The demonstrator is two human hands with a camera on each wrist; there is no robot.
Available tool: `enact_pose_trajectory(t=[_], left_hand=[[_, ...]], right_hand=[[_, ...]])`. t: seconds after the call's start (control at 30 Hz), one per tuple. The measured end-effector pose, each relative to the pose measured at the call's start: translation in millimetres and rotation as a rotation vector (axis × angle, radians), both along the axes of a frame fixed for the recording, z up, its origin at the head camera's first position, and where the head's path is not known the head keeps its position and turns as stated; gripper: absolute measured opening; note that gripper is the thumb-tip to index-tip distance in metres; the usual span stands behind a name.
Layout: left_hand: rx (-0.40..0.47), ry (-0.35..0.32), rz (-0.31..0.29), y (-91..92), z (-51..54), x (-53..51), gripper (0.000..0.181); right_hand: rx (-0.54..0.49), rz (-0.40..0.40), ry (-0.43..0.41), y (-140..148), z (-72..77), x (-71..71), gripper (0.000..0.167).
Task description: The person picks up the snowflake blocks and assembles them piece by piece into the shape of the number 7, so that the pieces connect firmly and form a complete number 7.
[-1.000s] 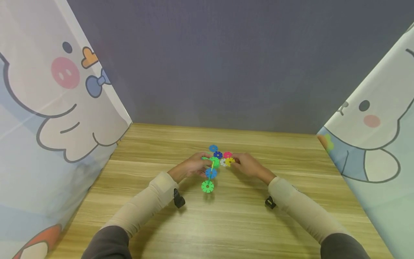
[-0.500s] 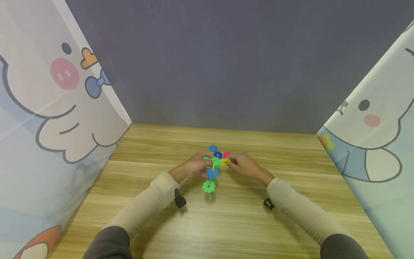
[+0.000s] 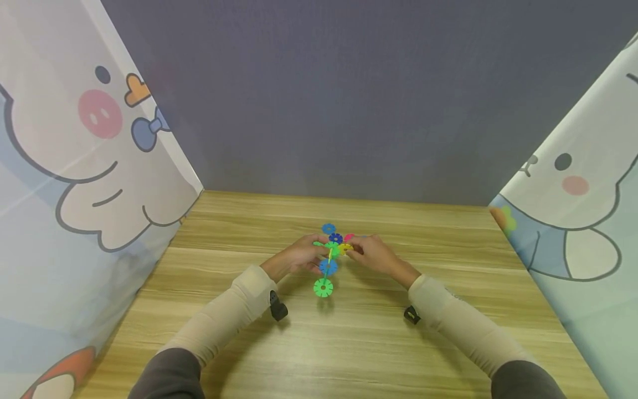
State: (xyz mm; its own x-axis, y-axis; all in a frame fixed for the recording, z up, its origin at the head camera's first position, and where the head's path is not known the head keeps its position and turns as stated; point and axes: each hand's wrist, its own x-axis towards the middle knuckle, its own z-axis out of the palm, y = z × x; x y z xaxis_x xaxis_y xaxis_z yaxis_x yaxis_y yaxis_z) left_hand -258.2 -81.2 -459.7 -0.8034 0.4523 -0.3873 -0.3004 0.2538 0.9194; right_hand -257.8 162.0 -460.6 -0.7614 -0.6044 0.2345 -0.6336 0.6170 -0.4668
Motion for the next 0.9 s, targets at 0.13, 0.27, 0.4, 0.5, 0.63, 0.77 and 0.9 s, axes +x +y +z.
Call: enact_pose_trajectory(t=[0.13, 0.27, 0.4, 0.5, 0.63, 0.77, 0.9], left_hand=[[-0.004, -0.001, 0.007, 1.0, 2.1, 0.9, 0.042], [-0.012, 0.006, 0.002, 1.2, 3.3, 1.1, 0.040], [-0.022, 0.008, 0.011, 1.5, 4.3, 0.6, 0.040], [-0.019, 0.008, 0.014, 2.1, 3.6, 0.0, 0.040], [-0.007, -0.001, 0.016, 2.6, 3.0, -0.6, 0.040], [-0.003, 0.000, 0.019, 2.0, 4.4, -0.4, 0.042], [-0.006, -0.004, 0.026, -0.1, 6.1, -0.6, 0.044]], right_hand=[[0.012, 0.005, 0.022, -1.7, 0.4, 2.6, 0.016], [0.006, 0.025, 0.043, -2.9, 0.6, 4.2, 0.016], [-0.008, 0.033, 0.080, -3.2, -1.5, 3.7, 0.021], [-0.026, 0.033, 0.091, -3.7, -2.6, 3.8, 0.020], [-0.059, 0.040, 0.076, -6.5, -2.8, 4.4, 0.013], [-0.074, 0.029, 0.056, -9.2, -2.2, 4.2, 0.014], [-0.054, 0.016, 0.018, -9.7, 1.3, 2.4, 0.015]])
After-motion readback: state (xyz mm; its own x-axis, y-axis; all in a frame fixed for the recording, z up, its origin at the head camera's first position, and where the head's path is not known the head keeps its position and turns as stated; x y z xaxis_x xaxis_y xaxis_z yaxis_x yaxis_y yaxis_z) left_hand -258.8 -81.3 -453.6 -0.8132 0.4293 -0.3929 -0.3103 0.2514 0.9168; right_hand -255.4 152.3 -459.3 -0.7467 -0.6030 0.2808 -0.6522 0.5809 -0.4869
